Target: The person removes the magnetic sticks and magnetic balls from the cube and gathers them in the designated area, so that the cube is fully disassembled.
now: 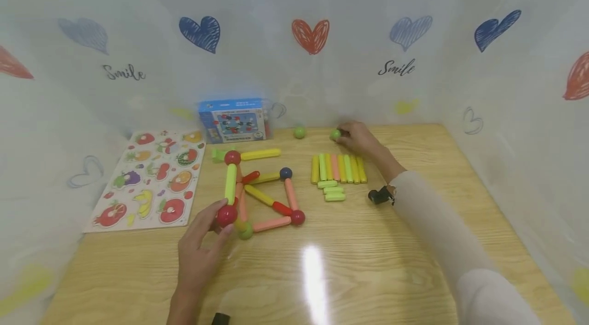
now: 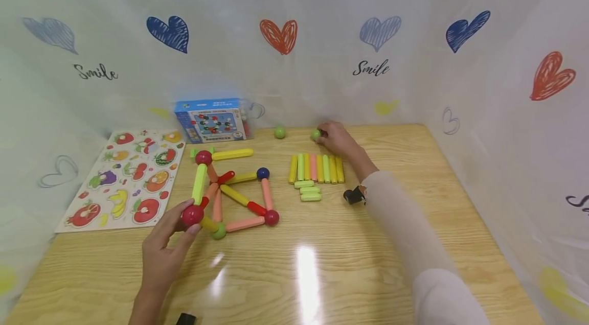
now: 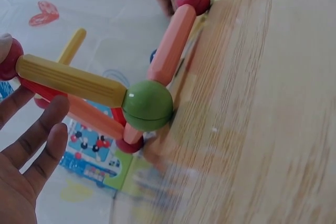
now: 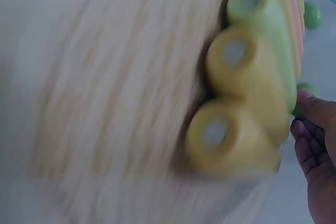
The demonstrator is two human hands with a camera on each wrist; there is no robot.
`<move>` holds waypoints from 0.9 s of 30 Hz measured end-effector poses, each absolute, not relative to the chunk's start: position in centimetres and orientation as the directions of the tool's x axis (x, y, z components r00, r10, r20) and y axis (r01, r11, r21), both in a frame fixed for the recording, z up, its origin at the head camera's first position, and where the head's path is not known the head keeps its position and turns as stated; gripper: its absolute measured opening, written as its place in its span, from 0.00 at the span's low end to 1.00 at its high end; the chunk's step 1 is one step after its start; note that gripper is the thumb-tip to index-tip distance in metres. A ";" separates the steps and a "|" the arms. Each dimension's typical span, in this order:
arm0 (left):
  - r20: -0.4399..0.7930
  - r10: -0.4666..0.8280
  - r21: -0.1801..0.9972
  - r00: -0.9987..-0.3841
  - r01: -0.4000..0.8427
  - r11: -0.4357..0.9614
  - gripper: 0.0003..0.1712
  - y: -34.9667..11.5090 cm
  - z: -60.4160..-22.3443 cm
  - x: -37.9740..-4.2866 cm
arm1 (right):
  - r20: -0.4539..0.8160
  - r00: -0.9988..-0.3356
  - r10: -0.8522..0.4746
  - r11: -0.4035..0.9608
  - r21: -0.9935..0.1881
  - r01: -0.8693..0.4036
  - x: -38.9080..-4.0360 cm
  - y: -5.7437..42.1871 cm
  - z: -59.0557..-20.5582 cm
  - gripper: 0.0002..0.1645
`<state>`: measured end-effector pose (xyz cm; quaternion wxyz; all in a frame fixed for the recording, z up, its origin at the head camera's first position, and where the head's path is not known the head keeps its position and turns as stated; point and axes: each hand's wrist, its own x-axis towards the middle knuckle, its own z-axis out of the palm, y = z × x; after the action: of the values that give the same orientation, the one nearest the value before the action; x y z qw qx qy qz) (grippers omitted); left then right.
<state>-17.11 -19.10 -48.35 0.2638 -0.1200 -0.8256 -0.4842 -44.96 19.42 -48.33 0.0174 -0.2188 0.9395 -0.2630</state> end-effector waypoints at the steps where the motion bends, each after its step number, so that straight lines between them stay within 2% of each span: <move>1: 0.538 -0.058 0.743 -0.841 0.441 0.503 0.35 -19.2 -48.6 -17.1 | 0.079 -0.902 -0.425 0.766 -0.501 -0.404 -45.1 18.8 -48.4 0.21; 12: 0.460 -0.050 0.780 -0.887 0.376 0.501 0.33 -18.7 -48.7 -17.2 | 0.076 -0.889 -0.451 0.753 -0.501 -0.426 -45.6 14.8 -49.3 0.19; 18: 0.499 -0.034 0.764 -0.866 0.421 0.488 0.33 -18.7 -49.5 -17.4 | 0.059 -0.903 -0.426 0.778 -0.485 -0.399 -45.4 14.2 -50.1 0.14; 22: 0.517 -0.031 0.752 -0.855 0.437 0.493 0.33 -18.8 -49.2 -17.3 | 0.064 -0.909 -0.412 0.750 -0.543 -0.379 -44.8 13.3 -49.2 0.19; 27: 0.569 -0.032 0.714 -0.822 0.474 0.515 0.34 -19.3 -48.7 -17.3 | 0.011 -0.860 -0.510 0.696 -0.582 -0.420 -43.7 11.3 -47.4 0.25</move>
<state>-17.25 -19.35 -48.70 0.2670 -0.1335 -0.8284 -0.4740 -43.73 11.28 -47.42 0.0756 -0.2534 0.9178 -0.2961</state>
